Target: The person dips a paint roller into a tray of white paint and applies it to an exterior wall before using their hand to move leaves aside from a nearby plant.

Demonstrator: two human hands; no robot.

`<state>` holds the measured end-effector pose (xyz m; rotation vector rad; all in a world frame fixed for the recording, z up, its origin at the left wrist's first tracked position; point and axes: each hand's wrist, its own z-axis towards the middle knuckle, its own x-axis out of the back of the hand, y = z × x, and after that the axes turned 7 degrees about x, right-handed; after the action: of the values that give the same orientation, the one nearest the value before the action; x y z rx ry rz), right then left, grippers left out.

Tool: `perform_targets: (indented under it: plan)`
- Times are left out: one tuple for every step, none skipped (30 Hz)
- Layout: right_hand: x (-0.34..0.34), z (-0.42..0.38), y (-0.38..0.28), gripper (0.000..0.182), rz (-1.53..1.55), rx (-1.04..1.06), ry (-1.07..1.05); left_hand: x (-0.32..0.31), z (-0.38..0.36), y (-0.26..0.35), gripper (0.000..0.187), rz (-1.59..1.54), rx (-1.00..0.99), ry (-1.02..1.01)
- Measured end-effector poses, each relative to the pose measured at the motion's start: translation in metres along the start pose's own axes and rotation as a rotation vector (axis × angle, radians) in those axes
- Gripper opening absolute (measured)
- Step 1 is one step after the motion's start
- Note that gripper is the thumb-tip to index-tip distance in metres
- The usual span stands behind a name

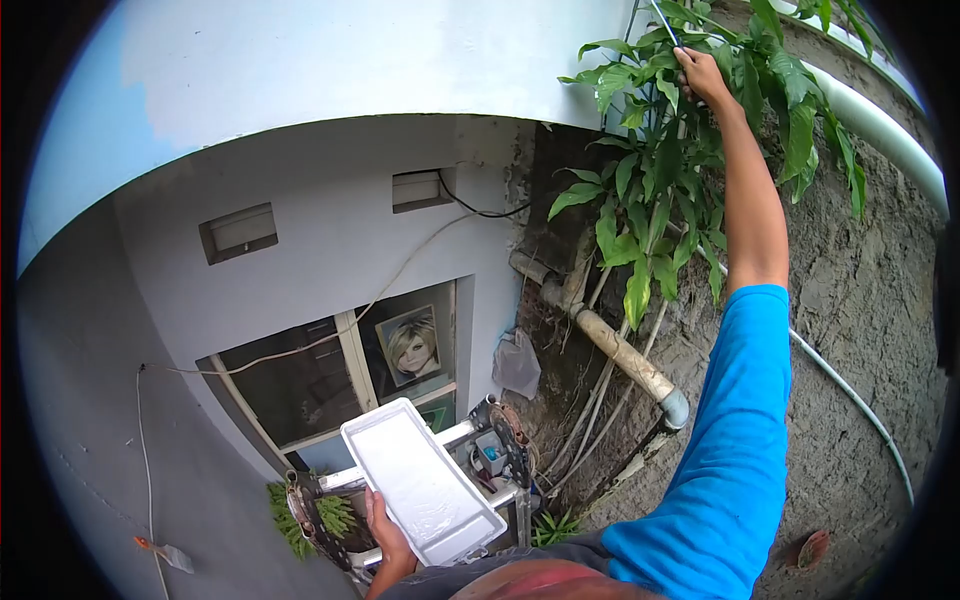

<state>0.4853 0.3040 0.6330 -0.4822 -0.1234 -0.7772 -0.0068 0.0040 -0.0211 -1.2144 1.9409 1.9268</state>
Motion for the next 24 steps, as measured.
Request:
perform_targets:
  plan:
    - [0.006,0.009,-0.015,0.040,-0.002,-0.005,-0.051,0.000,0.001,0.000,0.053,0.000,-0.002,0.002]
    - [0.009,0.022,-0.022,0.039,0.005,0.006,-0.055,0.001,0.000,0.000,0.053,0.009,-0.013,-0.006]
    - [0.011,0.034,-0.029,0.039,0.012,0.019,-0.057,0.001,0.001,0.000,0.053,0.017,-0.026,-0.015]
    - [0.013,0.043,-0.037,0.039,0.003,0.013,-0.057,0.000,0.001,-0.001,0.053,0.015,-0.030,-0.014]
    - [0.014,0.049,-0.044,0.038,-0.007,0.007,-0.059,-0.001,0.000,-0.002,0.052,0.007,-0.027,0.002]
    - [0.015,0.052,-0.048,0.038,0.003,0.004,-0.060,-0.001,0.001,-0.002,0.052,-0.001,-0.025,0.017]
    - [0.014,0.051,-0.050,0.038,0.007,0.007,-0.059,0.001,0.004,-0.002,0.052,-0.003,-0.031,0.018]
    - [0.014,0.047,-0.049,0.037,0.004,0.024,-0.039,0.006,0.006,-0.005,0.053,0.015,-0.025,0.008]
    - [0.013,0.042,-0.050,0.037,-0.002,0.043,-0.019,0.004,0.004,-0.003,0.053,0.031,-0.017,-0.006]
    - [0.012,0.037,-0.052,0.036,0.008,0.044,-0.054,-0.001,0.003,-0.002,0.053,0.023,-0.020,-0.010]
    - [0.008,0.032,-0.052,0.036,-0.022,0.036,-0.053,-0.005,0.000,0.000,0.053,0.003,-0.015,-0.020]
    - [0.006,0.022,-0.048,0.035,-0.013,0.037,-0.069,-0.007,-0.004,0.004,0.052,-0.013,-0.005,-0.026]
    - [0.004,0.010,-0.048,0.035,-0.006,0.040,-0.085,-0.006,-0.005,0.005,0.052,-0.013,-0.003,-0.024]
    - [0.001,-0.004,-0.048,0.034,0.010,0.003,-0.073,-0.006,-0.005,0.004,0.053,-0.018,0.001,-0.029]
    - [0.001,-0.011,-0.042,0.034,-0.010,-0.031,-0.083,-0.006,-0.005,0.005,0.054,-0.021,0.005,-0.035]
    - [0.001,-0.024,-0.044,0.035,-0.002,-0.032,-0.087,-0.006,-0.006,0.005,0.054,-0.023,0.009,-0.034]
    - [0.001,-0.038,-0.045,0.035,0.007,-0.033,-0.088,-0.008,-0.006,0.006,0.053,0.001,0.010,0.002]
    - [0.001,-0.049,-0.047,0.035,0.006,-0.034,-0.090,-0.008,-0.007,0.007,0.053,0.025,0.013,0.039]
    - [0.001,-0.057,-0.051,0.035,-0.018,-0.024,-0.090,-0.007,-0.007,0.006,0.053,0.023,0.015,0.039]
    - [0.002,-0.060,-0.056,0.035,-0.042,-0.014,-0.087,-0.008,-0.007,0.006,0.053,-0.005,0.018,0.023]
    - [0.002,-0.060,-0.061,0.035,-0.044,-0.013,-0.086,-0.008,-0.006,0.006,0.053,-0.031,0.022,0.006]
    - [0.001,-0.057,-0.067,0.036,-0.050,0.001,-0.098,-0.009,-0.005,0.005,0.053,-0.032,0.022,0.004]
    - [0.000,-0.055,-0.071,0.037,-0.055,0.011,-0.111,-0.009,-0.005,0.005,0.053,-0.033,0.018,-0.004]
    - [-0.002,-0.051,-0.078,0.039,-0.058,0.012,-0.111,-0.007,-0.005,0.005,0.053,-0.035,0.014,-0.012]
